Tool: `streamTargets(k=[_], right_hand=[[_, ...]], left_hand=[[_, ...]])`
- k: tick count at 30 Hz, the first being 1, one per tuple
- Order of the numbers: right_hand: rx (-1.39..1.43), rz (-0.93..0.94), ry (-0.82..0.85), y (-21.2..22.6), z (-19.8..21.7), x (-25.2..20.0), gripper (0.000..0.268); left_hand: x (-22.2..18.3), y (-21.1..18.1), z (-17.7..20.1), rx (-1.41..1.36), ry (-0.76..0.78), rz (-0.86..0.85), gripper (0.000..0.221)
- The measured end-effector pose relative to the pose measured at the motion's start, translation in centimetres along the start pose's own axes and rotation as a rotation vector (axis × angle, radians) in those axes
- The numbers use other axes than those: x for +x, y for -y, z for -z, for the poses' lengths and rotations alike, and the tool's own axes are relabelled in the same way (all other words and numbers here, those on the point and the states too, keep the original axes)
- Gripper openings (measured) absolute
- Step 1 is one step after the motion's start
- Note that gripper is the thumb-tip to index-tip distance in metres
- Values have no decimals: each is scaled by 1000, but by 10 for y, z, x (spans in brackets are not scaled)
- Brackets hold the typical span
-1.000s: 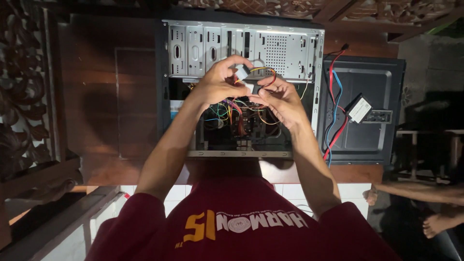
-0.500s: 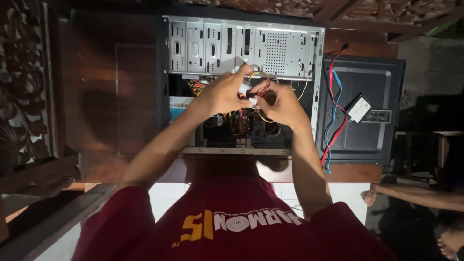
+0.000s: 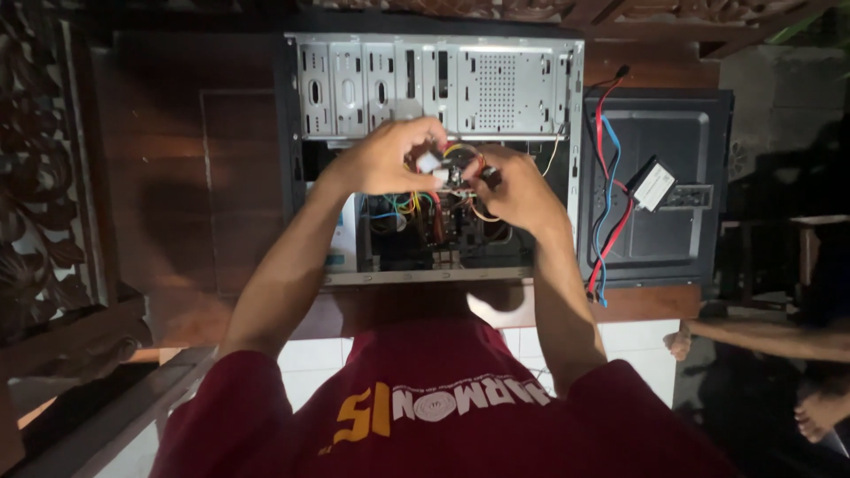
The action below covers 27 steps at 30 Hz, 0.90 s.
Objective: Installing a motherboard into a computer case and connecting power and data cables.
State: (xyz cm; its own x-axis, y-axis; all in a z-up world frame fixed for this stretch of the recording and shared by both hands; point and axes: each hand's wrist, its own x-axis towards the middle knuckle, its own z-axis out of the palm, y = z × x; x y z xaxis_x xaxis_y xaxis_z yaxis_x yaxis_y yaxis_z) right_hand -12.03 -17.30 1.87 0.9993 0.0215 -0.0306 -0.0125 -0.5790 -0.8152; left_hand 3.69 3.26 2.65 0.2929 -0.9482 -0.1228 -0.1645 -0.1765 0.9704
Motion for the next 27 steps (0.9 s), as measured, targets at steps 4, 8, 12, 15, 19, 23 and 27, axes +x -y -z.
streamTargets(k=[4, 8, 12, 15, 19, 23, 27], right_hand=[[-102, -26, -82, 22, 7, -15, 4], [-17, -98, -19, 42, 8, -40, 8], [-20, -46, -18, 56, 3, -55, 11], [2, -61, -10, 55, -8, -68, 6], [104, -53, -3, 60, -16, -68, 6], [38, -75, 162, 15, -7, -78, 15], [-85, -181, 160, 51, 41, -55, 22]], left_hand=[[1, 7, 1, -28, 260, 47, 41], [-1, -2, -6, 93, 416, 92, 49], [2, 3, -9, 88, 420, 97, 61], [2, -3, -10, 62, 420, 107, 92], [7, 11, -31, 267, 524, 110, 84], [2, 31, -64, 536, 452, 170, 53], [2, 42, -72, 764, 341, 200, 31]])
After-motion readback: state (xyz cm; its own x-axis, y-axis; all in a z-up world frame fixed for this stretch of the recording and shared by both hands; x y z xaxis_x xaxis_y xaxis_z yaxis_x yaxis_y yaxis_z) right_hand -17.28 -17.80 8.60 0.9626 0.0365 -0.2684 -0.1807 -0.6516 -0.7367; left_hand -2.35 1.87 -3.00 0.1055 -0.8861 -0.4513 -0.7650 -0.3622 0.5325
